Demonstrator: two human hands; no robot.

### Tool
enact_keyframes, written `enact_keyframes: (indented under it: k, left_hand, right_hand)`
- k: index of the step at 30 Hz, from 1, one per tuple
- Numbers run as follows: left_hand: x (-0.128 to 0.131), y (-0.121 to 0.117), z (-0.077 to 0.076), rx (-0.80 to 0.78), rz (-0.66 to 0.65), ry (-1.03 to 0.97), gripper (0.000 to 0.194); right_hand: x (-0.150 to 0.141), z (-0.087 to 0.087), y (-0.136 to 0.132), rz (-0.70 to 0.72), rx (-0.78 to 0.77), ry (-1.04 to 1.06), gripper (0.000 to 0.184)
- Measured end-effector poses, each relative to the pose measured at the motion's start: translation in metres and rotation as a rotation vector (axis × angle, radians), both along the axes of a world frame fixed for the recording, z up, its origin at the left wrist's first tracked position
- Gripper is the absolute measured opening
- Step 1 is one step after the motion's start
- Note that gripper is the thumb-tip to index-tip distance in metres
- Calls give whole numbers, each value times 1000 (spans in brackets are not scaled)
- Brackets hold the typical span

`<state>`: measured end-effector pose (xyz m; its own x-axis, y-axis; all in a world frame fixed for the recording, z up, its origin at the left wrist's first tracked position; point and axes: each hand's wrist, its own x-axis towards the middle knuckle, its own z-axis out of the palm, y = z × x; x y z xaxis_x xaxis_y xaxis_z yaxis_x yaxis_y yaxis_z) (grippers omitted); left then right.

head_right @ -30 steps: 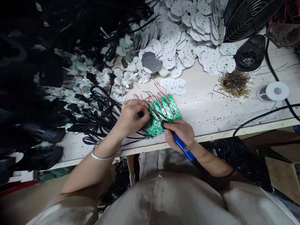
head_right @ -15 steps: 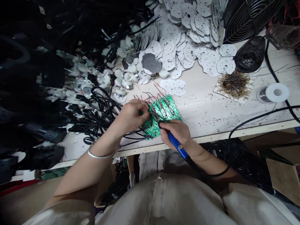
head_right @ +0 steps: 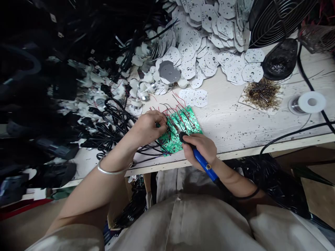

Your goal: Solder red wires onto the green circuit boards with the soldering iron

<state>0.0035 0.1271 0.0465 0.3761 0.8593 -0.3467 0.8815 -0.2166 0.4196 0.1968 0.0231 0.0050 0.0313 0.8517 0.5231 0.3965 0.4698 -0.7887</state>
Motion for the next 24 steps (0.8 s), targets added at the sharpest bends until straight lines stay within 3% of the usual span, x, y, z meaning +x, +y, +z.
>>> enact_keyframes:
  k: [4, 24]
  left_hand:
    - [0, 0, -1, -3, 3, 8, 13]
    - [1, 5, 1, -27, -22, 33, 11]
  right_hand:
    - [5, 0, -6, -33, -61, 102, 24]
    - [7, -2, -11, -38, -98, 152, 24]
